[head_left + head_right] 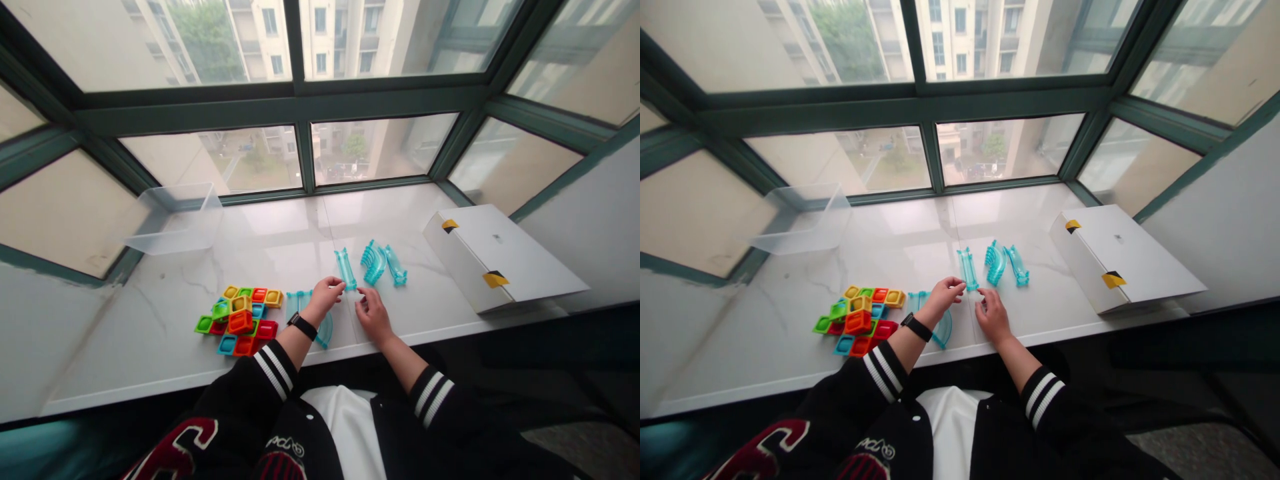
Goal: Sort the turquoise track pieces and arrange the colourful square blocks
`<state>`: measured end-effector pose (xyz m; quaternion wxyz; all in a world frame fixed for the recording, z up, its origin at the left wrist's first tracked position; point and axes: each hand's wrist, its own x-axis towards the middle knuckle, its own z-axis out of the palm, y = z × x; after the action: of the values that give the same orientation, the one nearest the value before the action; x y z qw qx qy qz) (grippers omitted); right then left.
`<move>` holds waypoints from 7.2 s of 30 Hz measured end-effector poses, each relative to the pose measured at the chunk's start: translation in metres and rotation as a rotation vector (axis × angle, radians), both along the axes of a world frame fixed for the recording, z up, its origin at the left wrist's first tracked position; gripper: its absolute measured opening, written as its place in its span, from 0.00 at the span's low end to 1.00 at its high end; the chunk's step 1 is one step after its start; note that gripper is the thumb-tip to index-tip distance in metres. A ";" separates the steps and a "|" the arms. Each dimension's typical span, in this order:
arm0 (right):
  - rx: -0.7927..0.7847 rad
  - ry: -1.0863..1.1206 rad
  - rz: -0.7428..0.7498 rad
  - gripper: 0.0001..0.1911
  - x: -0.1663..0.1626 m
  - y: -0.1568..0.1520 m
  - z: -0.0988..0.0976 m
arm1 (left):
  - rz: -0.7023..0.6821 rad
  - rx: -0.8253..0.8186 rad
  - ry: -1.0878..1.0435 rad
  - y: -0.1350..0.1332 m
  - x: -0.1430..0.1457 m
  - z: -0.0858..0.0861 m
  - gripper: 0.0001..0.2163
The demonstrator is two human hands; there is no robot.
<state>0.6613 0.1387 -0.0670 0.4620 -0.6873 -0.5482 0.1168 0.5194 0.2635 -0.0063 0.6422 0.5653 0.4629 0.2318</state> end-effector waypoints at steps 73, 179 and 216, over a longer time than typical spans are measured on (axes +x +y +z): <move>-0.032 -0.149 0.044 0.36 0.003 0.003 -0.006 | -0.118 0.508 0.428 0.012 0.009 -0.024 0.03; -0.133 -0.248 0.460 0.12 -0.051 -0.029 0.023 | -0.225 0.972 0.544 -0.089 -0.153 -0.032 0.20; -0.003 -0.008 0.291 0.34 -0.043 -0.028 0.004 | -0.234 1.013 0.620 -0.088 -0.149 -0.036 0.19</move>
<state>0.6184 0.1104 -0.0627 0.4371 -0.6018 -0.6436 0.1806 0.3706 0.1755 -0.0426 0.1496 0.8892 0.3952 0.1754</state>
